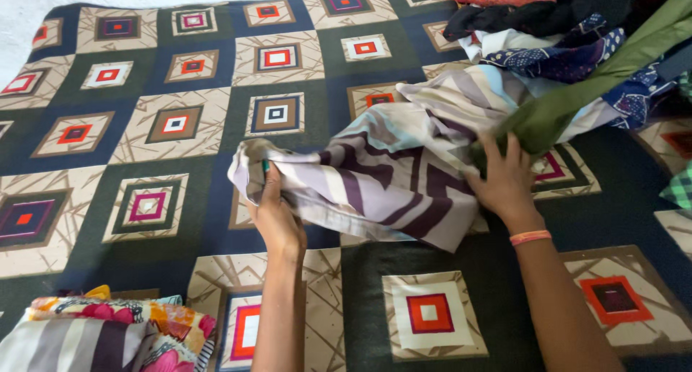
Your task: The person folds a floral pillowcase and a striped pillowcase by hand on a bed, smoothing the fabric and aligning the edges before placing them in a stack.
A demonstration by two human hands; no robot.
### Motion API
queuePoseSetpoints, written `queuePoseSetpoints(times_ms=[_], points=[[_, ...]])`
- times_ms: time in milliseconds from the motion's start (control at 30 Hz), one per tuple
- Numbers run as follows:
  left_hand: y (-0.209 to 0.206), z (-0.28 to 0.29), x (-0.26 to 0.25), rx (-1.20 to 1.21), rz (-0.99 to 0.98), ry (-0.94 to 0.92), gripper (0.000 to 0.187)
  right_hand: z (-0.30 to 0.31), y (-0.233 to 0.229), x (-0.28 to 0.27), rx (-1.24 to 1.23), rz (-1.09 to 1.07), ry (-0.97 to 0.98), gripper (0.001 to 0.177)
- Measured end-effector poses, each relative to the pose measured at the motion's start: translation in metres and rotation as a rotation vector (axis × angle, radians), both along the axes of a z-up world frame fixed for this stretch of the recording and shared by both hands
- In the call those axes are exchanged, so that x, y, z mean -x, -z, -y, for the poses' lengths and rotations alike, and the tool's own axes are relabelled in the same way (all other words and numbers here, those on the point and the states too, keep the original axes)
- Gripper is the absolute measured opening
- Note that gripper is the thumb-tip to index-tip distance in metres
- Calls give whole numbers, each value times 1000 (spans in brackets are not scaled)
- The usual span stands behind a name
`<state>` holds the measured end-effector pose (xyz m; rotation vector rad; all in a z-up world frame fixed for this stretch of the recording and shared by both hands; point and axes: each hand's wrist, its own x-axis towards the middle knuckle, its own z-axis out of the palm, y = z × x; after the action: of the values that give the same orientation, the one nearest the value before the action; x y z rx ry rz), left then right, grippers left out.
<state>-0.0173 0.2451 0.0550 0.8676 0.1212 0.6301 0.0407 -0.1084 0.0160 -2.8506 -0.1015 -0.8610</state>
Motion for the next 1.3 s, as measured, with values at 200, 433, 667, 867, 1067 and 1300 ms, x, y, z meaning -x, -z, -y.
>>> queuePoseSetpoints(times_ms=[200,433,667,867,1067,1300], points=[[-14,-5,10,-5,-4,32,36,52,13,-21,-502,-267,109,27],[-6,4,7,-129,-95,24,40,22,-75,16,-344,139,-242,56],[-40,8,31,-5,-209,263,39,-72,-97,50,-492,-363,-790,63],[-60,-37,51,416,444,536,15,-85,-73,47,-70,-655,-344,76],[-45,-38,40,567,614,762,13,-72,7,16,-179,-487,-325,37],[-53,-2,36,433,103,444,30,-84,18,-3,-1803,-709,-661,19]])
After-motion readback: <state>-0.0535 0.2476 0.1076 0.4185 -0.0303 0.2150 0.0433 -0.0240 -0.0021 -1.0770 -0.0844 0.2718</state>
